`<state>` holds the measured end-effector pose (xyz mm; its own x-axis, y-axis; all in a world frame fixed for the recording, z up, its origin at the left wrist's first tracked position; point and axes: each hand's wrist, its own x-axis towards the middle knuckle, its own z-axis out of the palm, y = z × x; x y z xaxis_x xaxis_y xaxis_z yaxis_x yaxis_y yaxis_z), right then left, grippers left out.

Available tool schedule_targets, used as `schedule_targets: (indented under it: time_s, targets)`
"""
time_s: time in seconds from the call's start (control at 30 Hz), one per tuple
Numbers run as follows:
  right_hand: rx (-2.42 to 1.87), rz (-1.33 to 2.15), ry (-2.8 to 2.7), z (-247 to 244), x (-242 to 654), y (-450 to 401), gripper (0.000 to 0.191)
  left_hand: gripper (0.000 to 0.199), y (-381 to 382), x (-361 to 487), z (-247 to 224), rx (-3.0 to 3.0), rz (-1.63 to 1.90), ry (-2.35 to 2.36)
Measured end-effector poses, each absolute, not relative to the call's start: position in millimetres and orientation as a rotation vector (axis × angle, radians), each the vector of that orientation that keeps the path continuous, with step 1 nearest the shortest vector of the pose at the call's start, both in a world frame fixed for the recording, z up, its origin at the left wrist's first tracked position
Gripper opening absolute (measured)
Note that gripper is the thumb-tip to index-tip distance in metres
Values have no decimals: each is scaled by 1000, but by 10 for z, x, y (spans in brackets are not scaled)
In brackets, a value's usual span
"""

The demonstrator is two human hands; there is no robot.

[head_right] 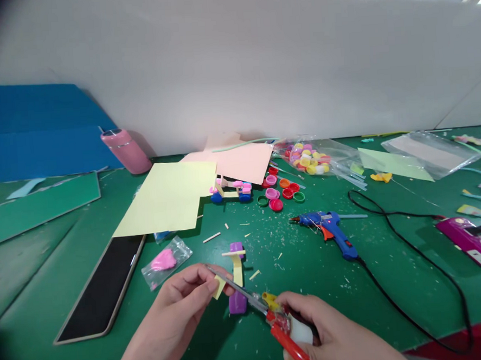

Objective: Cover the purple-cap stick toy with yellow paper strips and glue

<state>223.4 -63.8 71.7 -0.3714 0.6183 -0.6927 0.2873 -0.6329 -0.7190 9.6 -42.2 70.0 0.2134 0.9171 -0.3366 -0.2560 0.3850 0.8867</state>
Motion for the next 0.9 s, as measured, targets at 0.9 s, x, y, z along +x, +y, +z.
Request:
schedule_targets:
  time_s: [0.9]
  targets:
    - [-1172,1168,-1915,636,1828,-448,8,16,-420,193,552,1184,772,1158]
